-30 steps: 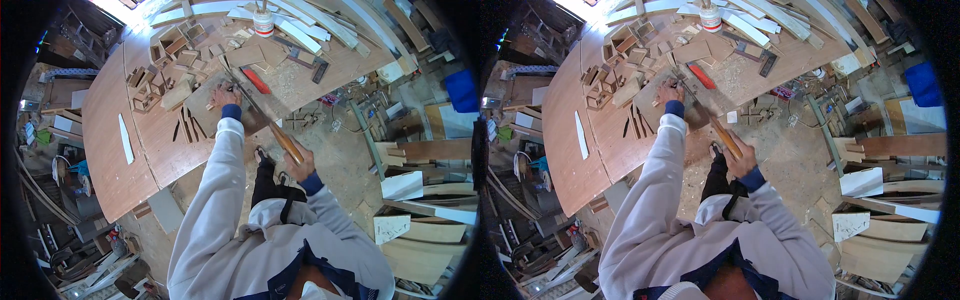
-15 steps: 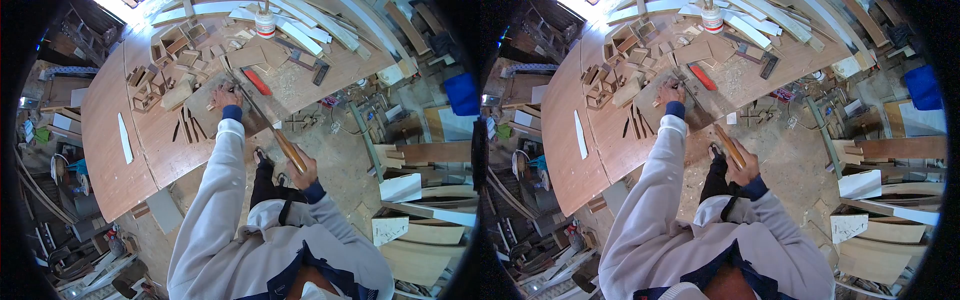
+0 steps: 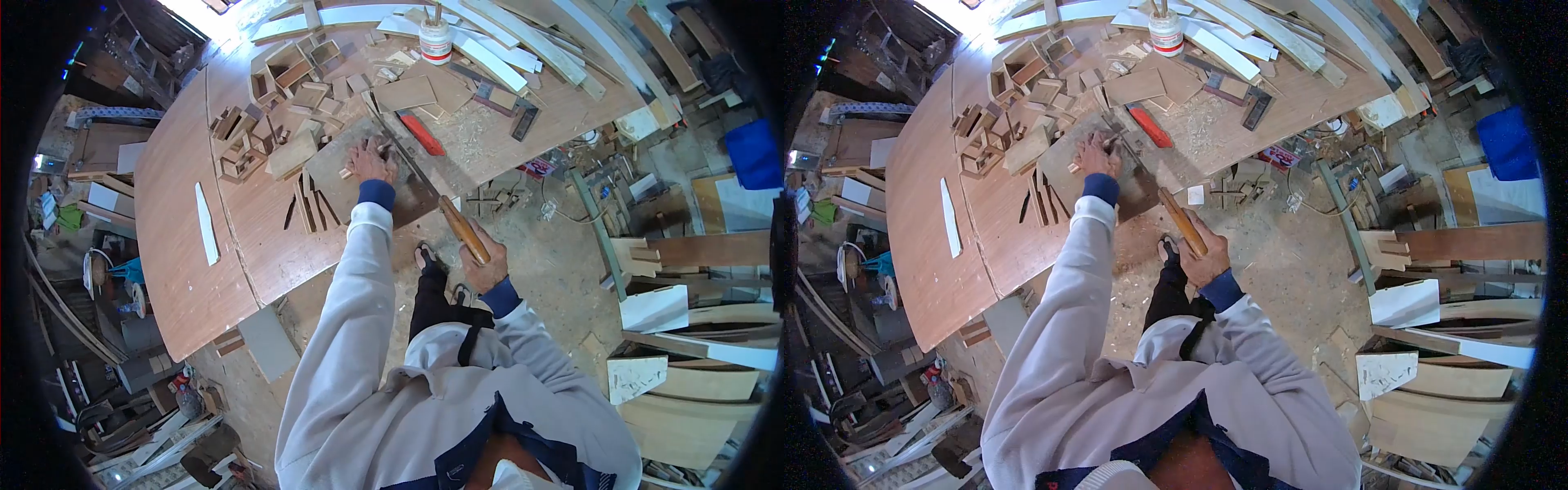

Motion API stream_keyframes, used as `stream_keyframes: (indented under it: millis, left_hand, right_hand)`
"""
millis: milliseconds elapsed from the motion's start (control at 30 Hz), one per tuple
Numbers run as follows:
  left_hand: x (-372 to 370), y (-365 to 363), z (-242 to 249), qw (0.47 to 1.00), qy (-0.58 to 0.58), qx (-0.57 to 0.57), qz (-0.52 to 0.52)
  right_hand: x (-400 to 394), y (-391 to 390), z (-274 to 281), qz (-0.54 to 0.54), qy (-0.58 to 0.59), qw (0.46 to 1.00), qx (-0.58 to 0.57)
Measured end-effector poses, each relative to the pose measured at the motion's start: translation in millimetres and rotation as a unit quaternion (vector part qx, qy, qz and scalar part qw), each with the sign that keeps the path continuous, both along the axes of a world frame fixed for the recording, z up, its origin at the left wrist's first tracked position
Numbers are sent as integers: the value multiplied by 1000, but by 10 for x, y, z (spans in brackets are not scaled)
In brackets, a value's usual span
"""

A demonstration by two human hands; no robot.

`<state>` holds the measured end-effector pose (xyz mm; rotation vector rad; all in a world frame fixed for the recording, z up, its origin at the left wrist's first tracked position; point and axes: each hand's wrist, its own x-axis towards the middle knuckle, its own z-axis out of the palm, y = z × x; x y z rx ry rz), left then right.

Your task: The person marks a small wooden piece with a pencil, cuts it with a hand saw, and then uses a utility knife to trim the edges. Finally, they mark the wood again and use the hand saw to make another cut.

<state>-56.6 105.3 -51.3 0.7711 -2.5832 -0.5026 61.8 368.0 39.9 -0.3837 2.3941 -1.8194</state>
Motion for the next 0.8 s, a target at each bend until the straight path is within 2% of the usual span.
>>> stream_keyframes:
  millis: [100,200,267,300,367,467,567,700,800]
  left_hand:
    - [40,12,16,999,-16,-22,-18]
    - [96,75,125,999,-33,-17,-26]
    - [92,78,202,999,-32,-12,-39]
    - [86,91,207,999,-35,-15,-35]
    - [84,91,199,999,-38,-18,-28]
    - [74,87,172,998,-53,0,-32]
    - [91,81,182,999,-40,-11,-31]
    - [79,72,161,999,-37,-6,-35]
    - [34,22,91,999,-43,-14,-28]
  right_hand:
    - [-10,13,-23,-2,34,999,6]
    - [36,45,3,7,-23,1000,18]
    - [83,98,-76,1,59,998,27]
    - [126,159,-38,1,60,998,28]
    - [242,300,95,17,11,999,46]
    - [358,458,153,25,10,997,75]
    - [422,495,173,15,6,999,38]
    - [458,534,130,16,-26,998,59]
    - [483,542,133,12,36,999,38]
